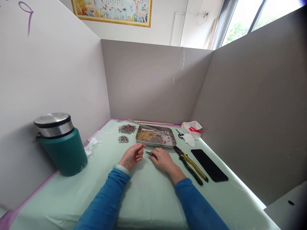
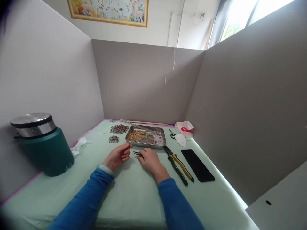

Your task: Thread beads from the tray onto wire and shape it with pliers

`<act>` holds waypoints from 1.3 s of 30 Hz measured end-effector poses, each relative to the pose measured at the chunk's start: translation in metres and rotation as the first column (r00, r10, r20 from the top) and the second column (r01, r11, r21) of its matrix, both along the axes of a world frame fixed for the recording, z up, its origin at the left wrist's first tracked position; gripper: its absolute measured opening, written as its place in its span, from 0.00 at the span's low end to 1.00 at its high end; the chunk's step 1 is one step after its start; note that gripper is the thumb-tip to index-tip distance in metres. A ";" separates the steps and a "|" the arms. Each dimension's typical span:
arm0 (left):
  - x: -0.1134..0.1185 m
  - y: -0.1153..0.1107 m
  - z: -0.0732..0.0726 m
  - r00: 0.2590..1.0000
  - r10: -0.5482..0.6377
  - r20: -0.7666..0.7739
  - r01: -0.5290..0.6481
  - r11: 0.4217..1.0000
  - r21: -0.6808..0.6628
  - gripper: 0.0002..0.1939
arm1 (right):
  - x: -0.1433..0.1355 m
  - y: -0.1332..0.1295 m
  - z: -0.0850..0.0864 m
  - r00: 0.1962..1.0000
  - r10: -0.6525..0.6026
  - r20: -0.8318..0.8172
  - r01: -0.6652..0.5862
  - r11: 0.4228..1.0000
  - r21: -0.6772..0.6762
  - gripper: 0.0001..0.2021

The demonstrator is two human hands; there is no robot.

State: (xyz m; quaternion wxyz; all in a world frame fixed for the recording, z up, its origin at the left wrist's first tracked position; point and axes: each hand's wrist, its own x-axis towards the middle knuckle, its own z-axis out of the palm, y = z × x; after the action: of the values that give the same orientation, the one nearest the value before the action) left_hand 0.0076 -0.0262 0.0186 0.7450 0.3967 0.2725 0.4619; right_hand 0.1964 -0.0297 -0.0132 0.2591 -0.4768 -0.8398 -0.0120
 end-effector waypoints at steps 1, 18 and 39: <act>0.002 -0.001 -0.001 1.000 0.005 -0.019 -0.005 1.000 0.030 0.10 | 0.000 -0.001 -0.001 1.000 -0.010 0.012 0.010 1.000 0.002 0.07; 0.016 -0.007 -0.005 0.940 0.085 -0.332 -0.005 0.972 0.234 0.16 | -0.020 0.002 0.009 0.527 -0.084 -0.845 -0.289 0.918 -0.272 0.13; 0.021 -0.006 -0.004 0.884 0.235 -0.405 -0.098 0.939 0.330 0.13 | -0.020 0.005 0.007 0.491 -0.125 -0.862 -0.245 0.930 -0.274 0.10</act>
State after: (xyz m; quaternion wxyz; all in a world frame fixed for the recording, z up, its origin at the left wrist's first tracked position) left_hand 0.0288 -0.0320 0.0145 0.5526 0.5734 0.3932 0.4595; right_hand 0.1767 -0.0244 -0.0063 0.5540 -0.4262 -0.5974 0.3931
